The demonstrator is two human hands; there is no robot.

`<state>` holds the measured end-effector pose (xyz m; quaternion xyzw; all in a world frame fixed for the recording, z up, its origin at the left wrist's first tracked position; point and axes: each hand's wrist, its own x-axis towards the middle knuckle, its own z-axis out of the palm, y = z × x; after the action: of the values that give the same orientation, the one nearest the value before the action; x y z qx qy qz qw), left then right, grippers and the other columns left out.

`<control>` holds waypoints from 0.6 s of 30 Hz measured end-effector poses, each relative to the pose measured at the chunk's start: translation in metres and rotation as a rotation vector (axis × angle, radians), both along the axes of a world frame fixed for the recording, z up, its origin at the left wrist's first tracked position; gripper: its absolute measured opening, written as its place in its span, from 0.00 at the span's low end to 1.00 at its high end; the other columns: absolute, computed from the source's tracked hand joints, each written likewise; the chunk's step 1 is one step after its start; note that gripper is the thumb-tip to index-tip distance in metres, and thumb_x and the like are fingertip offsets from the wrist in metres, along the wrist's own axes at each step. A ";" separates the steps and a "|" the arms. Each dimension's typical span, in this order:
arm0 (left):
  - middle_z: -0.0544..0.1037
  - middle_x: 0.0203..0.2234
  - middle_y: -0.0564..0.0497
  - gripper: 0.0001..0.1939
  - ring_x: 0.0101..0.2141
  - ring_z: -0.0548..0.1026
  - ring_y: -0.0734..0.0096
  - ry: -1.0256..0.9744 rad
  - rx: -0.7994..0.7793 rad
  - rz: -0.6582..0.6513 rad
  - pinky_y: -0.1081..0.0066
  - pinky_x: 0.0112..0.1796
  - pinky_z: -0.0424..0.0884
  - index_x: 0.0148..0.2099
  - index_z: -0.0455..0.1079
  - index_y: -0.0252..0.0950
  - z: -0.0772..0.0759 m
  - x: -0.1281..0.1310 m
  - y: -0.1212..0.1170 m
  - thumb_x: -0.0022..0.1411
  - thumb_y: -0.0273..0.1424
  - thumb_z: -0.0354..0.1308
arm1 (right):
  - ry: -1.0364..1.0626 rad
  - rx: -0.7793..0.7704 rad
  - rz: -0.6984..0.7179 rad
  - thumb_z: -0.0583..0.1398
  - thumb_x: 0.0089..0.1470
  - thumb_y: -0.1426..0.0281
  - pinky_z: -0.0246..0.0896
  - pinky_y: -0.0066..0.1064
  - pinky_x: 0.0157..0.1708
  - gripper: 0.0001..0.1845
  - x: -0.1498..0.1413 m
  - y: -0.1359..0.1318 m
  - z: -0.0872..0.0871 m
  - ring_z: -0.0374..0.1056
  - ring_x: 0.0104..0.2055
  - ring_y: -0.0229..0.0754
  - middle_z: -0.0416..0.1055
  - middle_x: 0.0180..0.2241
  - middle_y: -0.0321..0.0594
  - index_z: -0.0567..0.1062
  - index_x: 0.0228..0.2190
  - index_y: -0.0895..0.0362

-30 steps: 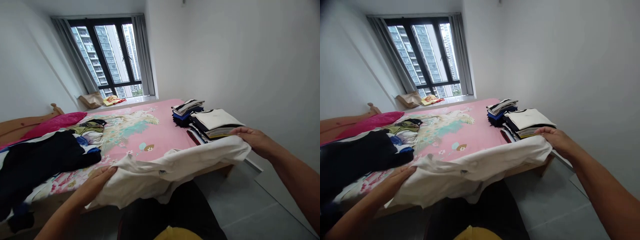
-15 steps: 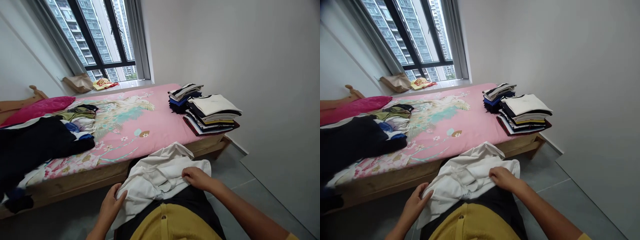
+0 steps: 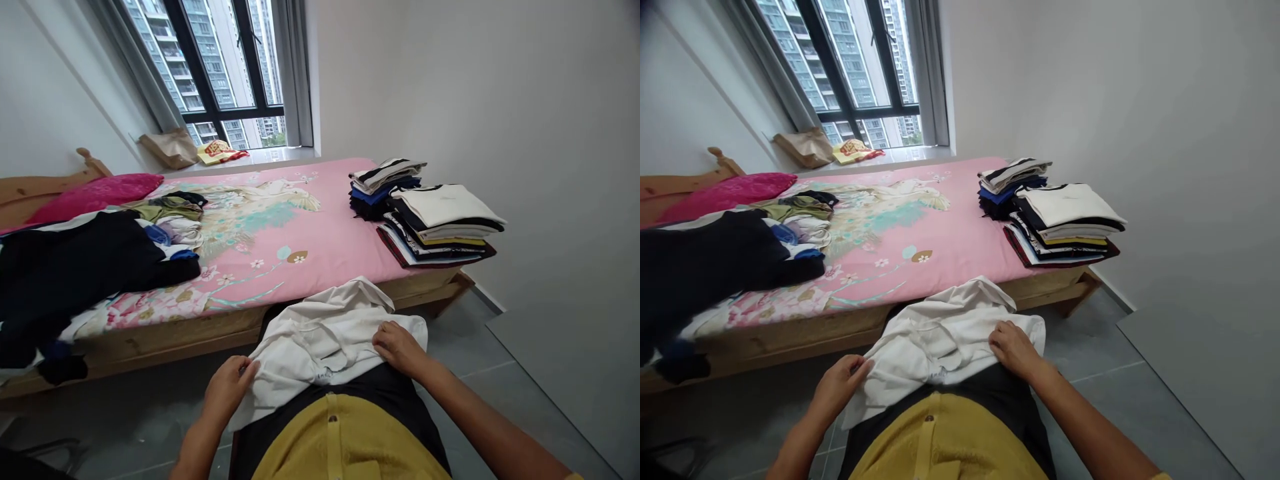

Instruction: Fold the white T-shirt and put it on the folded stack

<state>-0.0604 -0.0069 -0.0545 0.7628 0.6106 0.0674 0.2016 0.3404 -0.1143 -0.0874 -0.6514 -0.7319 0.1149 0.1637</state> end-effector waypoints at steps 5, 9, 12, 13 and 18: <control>0.74 0.37 0.47 0.17 0.40 0.71 0.63 -0.055 0.066 -0.073 0.68 0.42 0.64 0.34 0.74 0.38 -0.008 0.001 0.005 0.56 0.43 0.50 | -0.081 -0.022 -0.015 0.58 0.52 0.71 0.53 0.34 0.41 0.07 0.003 0.001 -0.003 0.59 0.42 0.43 0.65 0.36 0.40 0.74 0.35 0.54; 0.74 0.33 0.47 0.17 0.38 0.70 0.61 -0.091 0.206 -0.023 0.67 0.40 0.65 0.29 0.76 0.41 0.001 0.001 0.003 0.52 0.46 0.53 | -0.053 -0.016 0.002 0.56 0.53 0.73 0.55 0.32 0.44 0.07 0.004 0.001 -0.005 0.60 0.42 0.42 0.66 0.36 0.41 0.73 0.34 0.57; 0.73 0.29 0.49 0.19 0.34 0.71 0.64 -0.128 0.187 0.020 0.70 0.35 0.65 0.29 0.76 0.41 0.017 -0.001 -0.002 0.52 0.49 0.52 | -0.037 -0.044 -0.002 0.54 0.52 0.75 0.55 0.31 0.44 0.08 0.005 -0.001 -0.007 0.60 0.43 0.42 0.66 0.37 0.42 0.72 0.34 0.57; 0.74 0.28 0.50 0.19 0.33 0.71 0.65 -0.147 0.143 0.040 0.71 0.33 0.64 0.30 0.75 0.41 0.021 -0.002 -0.004 0.52 0.49 0.52 | -0.040 -0.060 -0.009 0.54 0.51 0.75 0.56 0.31 0.43 0.08 0.004 -0.002 -0.007 0.60 0.43 0.42 0.66 0.37 0.42 0.71 0.34 0.57; 0.73 0.21 0.54 0.19 0.25 0.70 0.70 -0.179 -0.095 0.072 0.74 0.28 0.63 0.31 0.71 0.38 0.033 -0.004 -0.012 0.56 0.47 0.49 | -0.095 -0.128 -0.064 0.54 0.48 0.75 0.55 0.30 0.38 0.06 -0.002 0.003 -0.006 0.61 0.40 0.43 0.66 0.35 0.44 0.70 0.30 0.58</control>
<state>-0.0639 -0.0194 -0.0219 0.7210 0.6197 0.1136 0.2886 0.3383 -0.1113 -0.0931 -0.6883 -0.7088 0.1251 0.0901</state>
